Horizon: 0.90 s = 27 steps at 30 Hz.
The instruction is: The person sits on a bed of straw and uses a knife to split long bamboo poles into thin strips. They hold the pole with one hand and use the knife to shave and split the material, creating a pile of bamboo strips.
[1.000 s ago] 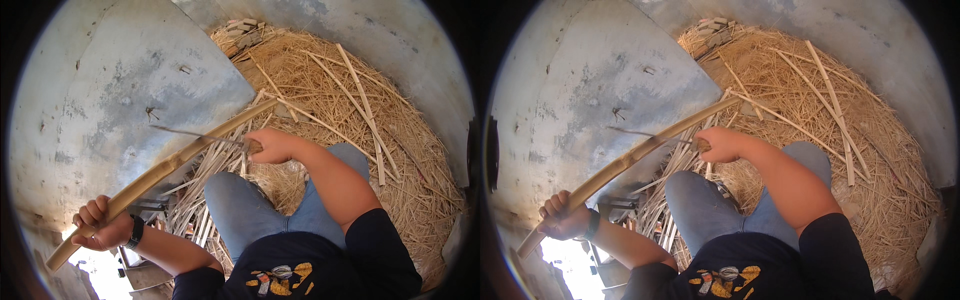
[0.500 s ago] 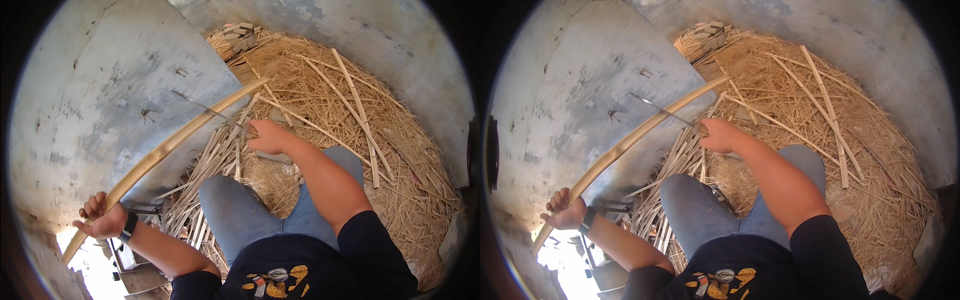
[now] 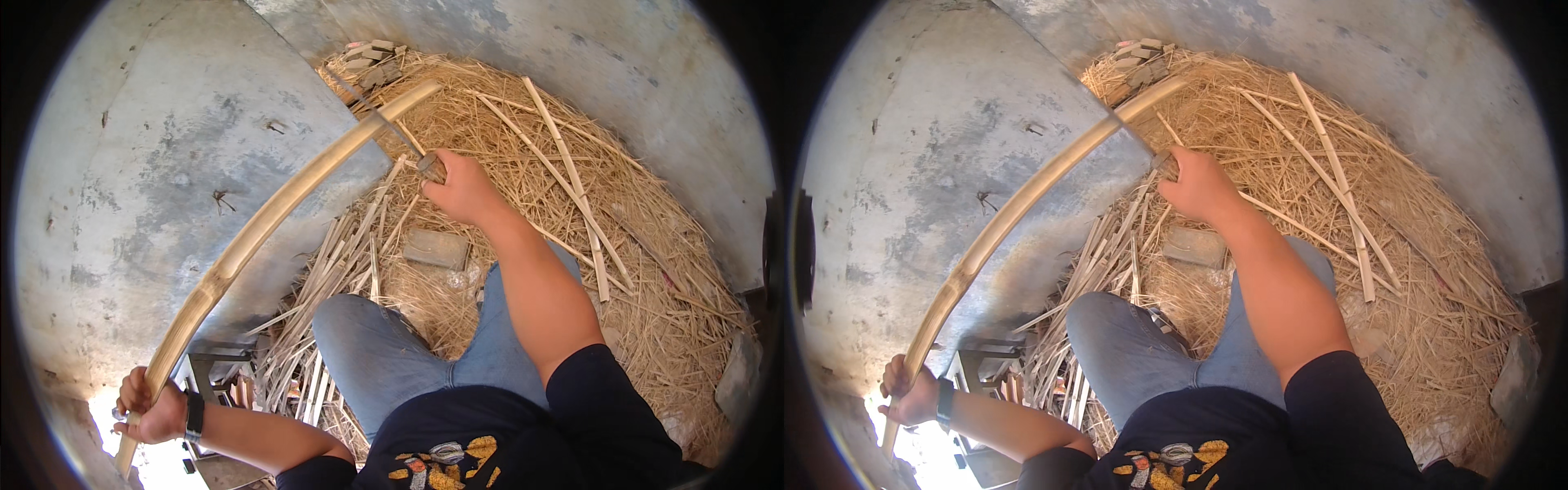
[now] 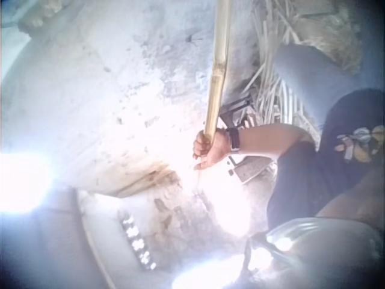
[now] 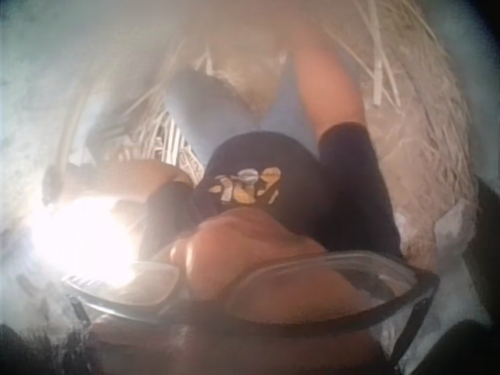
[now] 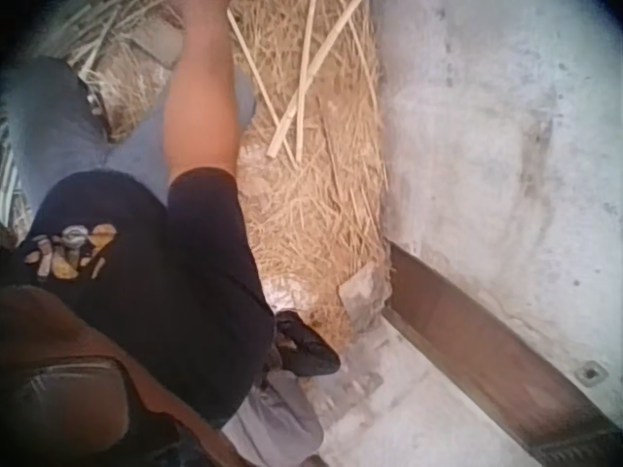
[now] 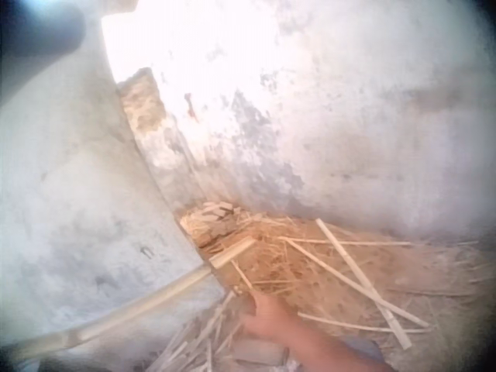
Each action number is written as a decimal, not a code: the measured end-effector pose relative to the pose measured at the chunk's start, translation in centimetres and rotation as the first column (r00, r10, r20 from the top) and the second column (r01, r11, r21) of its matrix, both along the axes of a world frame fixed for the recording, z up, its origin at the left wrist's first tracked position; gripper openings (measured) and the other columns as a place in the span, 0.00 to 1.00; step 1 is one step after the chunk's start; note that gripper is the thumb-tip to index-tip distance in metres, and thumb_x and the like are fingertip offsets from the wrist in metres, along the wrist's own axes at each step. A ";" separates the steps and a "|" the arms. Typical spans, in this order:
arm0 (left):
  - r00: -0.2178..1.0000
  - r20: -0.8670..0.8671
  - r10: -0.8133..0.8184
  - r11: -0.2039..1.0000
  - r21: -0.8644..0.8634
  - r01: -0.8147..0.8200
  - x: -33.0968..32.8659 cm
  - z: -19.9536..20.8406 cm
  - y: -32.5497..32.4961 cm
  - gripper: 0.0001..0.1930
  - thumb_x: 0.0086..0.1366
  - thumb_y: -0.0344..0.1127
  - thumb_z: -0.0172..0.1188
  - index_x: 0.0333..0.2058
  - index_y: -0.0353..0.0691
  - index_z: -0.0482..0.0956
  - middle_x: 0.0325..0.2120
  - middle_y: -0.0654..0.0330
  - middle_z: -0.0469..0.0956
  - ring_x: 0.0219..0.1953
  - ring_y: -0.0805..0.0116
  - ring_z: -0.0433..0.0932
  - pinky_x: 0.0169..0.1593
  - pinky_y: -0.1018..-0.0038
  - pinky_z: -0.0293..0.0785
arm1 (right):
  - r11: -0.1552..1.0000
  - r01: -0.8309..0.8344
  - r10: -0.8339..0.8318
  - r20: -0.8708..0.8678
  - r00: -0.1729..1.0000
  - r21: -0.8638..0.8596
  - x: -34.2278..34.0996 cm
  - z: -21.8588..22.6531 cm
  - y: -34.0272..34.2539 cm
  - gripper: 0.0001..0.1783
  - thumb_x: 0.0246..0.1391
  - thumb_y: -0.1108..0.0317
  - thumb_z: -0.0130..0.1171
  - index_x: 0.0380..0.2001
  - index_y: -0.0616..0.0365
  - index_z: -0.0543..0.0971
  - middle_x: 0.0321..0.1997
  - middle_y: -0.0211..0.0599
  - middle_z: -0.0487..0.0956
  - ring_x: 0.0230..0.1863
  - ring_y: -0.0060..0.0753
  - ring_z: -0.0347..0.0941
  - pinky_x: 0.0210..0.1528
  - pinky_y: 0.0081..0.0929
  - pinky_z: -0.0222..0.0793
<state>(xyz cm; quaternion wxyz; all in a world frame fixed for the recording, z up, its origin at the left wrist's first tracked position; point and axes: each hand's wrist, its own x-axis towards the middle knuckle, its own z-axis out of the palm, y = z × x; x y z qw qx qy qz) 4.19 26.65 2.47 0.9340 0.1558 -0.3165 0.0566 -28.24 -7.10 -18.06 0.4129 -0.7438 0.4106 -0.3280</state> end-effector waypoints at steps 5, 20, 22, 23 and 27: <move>0.985 0.125 -0.117 0.993 0.006 0.117 -1.4 1.0 0.4 0.16 0.66 0.47 0.52 0.24 0.44 0.65 0.15 0.69 0.51 0.18 0.73 0.52 0.26 0.74 0.50 | 0.971 -0.163 0.184 0.111 0.977 -0.175 2.1 -0.6 2.5 0.20 0.49 0.65 0.63 0.45 0.60 0.78 0.28 0.42 0.81 0.31 0.37 0.79 0.38 0.34 0.74; 0.996 0.089 -0.023 1.000 0.003 0.023 -2.3 1.3 2.3 0.18 0.68 0.50 0.51 0.23 0.45 0.63 0.14 0.71 0.52 0.18 0.75 0.53 0.28 0.75 0.50 | 0.997 -0.041 0.054 0.218 0.974 -0.062 2.2 -1.9 1.0 0.19 0.47 0.65 0.63 0.43 0.60 0.78 0.33 0.44 0.83 0.36 0.37 0.81 0.40 0.37 0.75; 0.993 0.092 -0.074 0.997 0.021 0.072 -2.3 0.9 1.5 0.17 0.68 0.49 0.50 0.24 0.46 0.64 0.14 0.70 0.52 0.18 0.75 0.52 0.27 0.75 0.50 | 0.960 -0.229 0.262 0.234 0.936 -0.158 3.1 -2.0 2.8 0.17 0.47 0.65 0.63 0.41 0.60 0.77 0.32 0.43 0.84 0.34 0.36 0.81 0.39 0.38 0.75; 0.994 0.071 -0.079 0.997 0.026 0.077 -2.3 0.6 0.9 0.17 0.68 0.49 0.50 0.25 0.46 0.64 0.14 0.70 0.52 0.18 0.75 0.51 0.27 0.75 0.50 | 0.934 -0.281 0.310 0.109 0.945 -0.220 3.3 -1.3 3.6 0.17 0.46 0.66 0.62 0.40 0.60 0.77 0.32 0.41 0.84 0.33 0.36 0.81 0.39 0.38 0.76; 0.985 0.096 -0.143 0.988 0.068 0.137 -1.7 0.2 0.9 0.17 0.68 0.49 0.50 0.25 0.46 0.64 0.14 0.69 0.52 0.18 0.74 0.51 0.27 0.75 0.50 | 0.888 -0.415 0.404 -0.096 0.910 -0.199 2.8 0.4 3.8 0.17 0.46 0.67 0.62 0.40 0.59 0.78 0.33 0.39 0.84 0.33 0.37 0.82 0.41 0.40 0.77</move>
